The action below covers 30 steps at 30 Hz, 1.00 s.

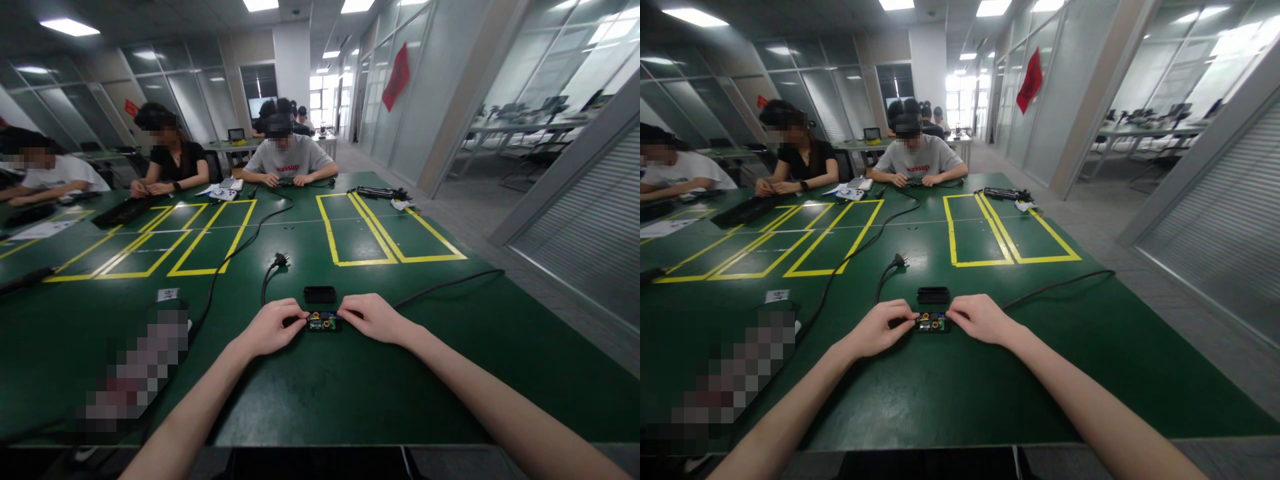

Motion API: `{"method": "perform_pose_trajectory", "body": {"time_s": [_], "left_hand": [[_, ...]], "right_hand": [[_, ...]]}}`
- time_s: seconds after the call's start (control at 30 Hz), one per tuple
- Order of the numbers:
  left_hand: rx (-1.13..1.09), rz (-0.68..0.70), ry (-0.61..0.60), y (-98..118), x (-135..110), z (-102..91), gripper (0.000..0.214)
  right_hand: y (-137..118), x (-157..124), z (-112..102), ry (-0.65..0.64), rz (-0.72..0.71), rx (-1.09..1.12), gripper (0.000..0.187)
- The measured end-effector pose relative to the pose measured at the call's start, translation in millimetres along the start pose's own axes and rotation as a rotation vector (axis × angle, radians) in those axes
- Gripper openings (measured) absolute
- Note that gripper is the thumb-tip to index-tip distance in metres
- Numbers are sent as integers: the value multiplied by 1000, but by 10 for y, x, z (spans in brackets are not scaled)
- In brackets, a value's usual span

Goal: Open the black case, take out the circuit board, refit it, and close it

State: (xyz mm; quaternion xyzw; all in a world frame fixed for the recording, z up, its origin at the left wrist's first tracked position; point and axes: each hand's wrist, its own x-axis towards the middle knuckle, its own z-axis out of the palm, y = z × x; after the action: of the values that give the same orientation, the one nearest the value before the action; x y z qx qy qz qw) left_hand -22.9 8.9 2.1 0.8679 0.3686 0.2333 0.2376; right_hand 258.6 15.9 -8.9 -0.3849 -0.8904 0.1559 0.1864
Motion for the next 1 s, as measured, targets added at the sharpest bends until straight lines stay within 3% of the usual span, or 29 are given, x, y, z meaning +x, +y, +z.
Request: {"method": "perform_pose_trajectory", "body": {"time_s": [0.23, 0.43, 0.57, 0.87, 1.0], "left_hand": [[55, 63, 49, 14, -10, 25, 20], [39, 26, 69, 10, -2, 21, 14], [7, 29, 18, -15, -5, 5, 11], [91, 77, 51, -14, 12, 23, 16], [99, 81, 114, 31, 23, 28, 12]], "right_hand": [[1, 2, 9, 78, -23, 3, 36], [-6, 28, -19, 28, 69, 73, 30], [-15, 24, -27, 9, 33, 19, 27], [2, 32, -8, 81, -27, -115, 29], [18, 22, 33, 151, 21, -82, 19]]}}
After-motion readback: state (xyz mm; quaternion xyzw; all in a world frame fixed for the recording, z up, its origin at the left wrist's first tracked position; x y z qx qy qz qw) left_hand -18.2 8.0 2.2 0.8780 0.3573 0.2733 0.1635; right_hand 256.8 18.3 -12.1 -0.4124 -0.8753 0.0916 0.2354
